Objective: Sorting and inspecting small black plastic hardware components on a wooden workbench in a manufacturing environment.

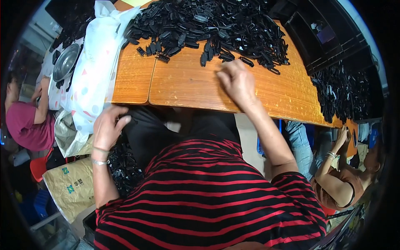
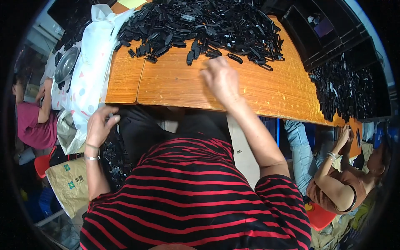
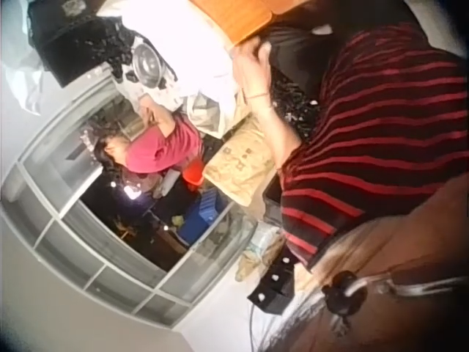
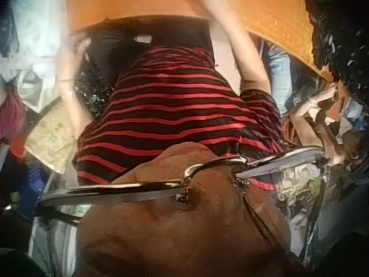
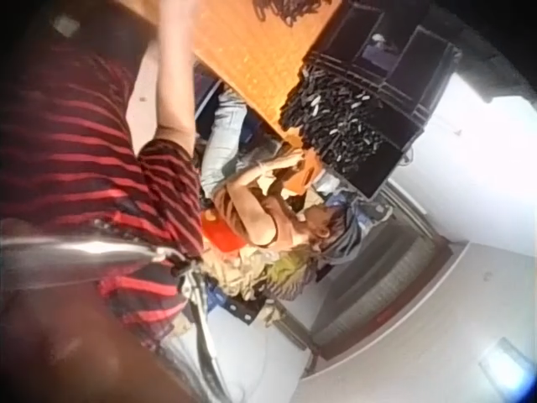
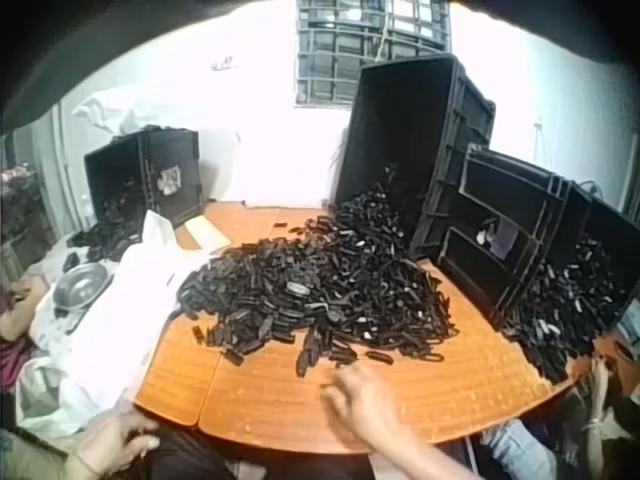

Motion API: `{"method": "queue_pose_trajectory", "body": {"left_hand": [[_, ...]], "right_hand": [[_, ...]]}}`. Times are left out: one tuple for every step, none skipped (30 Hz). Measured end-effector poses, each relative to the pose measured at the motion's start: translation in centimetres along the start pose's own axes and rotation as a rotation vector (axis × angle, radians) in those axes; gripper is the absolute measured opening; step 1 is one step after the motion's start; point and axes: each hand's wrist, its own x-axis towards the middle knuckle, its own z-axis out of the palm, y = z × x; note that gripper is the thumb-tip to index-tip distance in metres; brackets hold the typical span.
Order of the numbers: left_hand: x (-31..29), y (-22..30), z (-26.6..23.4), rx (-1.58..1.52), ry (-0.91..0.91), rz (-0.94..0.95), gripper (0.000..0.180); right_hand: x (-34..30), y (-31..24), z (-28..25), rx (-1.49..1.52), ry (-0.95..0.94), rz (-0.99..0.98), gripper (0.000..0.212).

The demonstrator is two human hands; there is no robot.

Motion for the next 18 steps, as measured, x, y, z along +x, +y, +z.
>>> {"method": "queue_pose_trajectory", "body": {"left_hand": [[1.6,1.2,0.4,-0.112,0.096,0.027,0.024],[3.6,2.9,0.9,-0.225,0.191,0.062,0.024],[5.3,4.9,1.6,-0.303,0.228,0.094,0.025],[7.0,7.0,2.2,-0.378,0.270,0.121,0.026],[8.8,8.5,3.4,-0.350,0.304,0.194,0.029],[10.7,9.7,4.7,-0.317,0.338,0.263,0.032],[12.4,11.1,5.8,-0.366,0.336,0.291,0.033],[14.0,12.4,6.8,-0.415,0.329,0.324,0.035],[15.3,13.5,7.4,-0.415,0.332,0.326,0.035],[16.3,14.5,8.0,-0.367,0.340,0.321,0.035],[17.1,15.0,8.5,-0.317,0.347,0.316,0.036],[17.8,15.2,9.1,-0.314,0.347,0.312,0.036],[18.2,15.3,9.7,-0.289,0.355,0.299,0.032],[18.5,15.3,10.1,-0.265,0.357,0.288,0.028],[18.8,15.2,10.4,-0.263,0.349,0.286,0.028],[19.0,14.9,10.6,-0.260,0.374,0.282,0.026],[19.2,14.9,10.7,-0.257,0.401,0.284,0.023],[19.2,14.7,10.8,-0.255,0.397,0.286,0.023]], "right_hand": [[0.4,0.9,-0.4,-0.052,0.001,0.032,0.024],[0.6,1.9,-0.6,-0.108,0.006,0.069,0.024],[0.7,3.1,-0.4,-0.177,-0.018,0.048,0.024],[1.0,3.4,-0.1,-0.175,-0.013,0.031,0.024],[1.2,3.5,0.0,-0.226,-0.046,0.033,0.023],[1.5,3.6,0.2,-0.275,-0.080,0.033,0.023],[1.6,3.9,0.3,-0.271,-0.109,-0.002,0.023],[1.7,3.9,0.2,-0.276,-0.105,-0.007,0.023],[1.8,3.9,0.1,-0.266,-0.126,-0.009,0.024],[1.6,3.8,0.0,-0.255,-0.148,-0.009,0.024],[1.5,3.4,-0.2,-0.221,-0.144,-0.006,0.025],[1.4,3.0,-0.4,-0.217,-0.145,-0.009,0.025],[1.2,2.7,-0.5,-0.146,-0.152,0.009,0.024],[0.9,2.3,-0.6,-0.077,-0.161,0.034,0.024],[0.7,1.8,-0.8,-0.007,-0.172,0.052,0.023],[0.4,1.3,-0.7,-0.001,-0.176,0.057,0.023],[0.2,1.0,-0.7,0.017,-0.209,0.064,0.023],[0.1,0.8,-0.7,0.035,-0.242,0.069,0.023]]}}
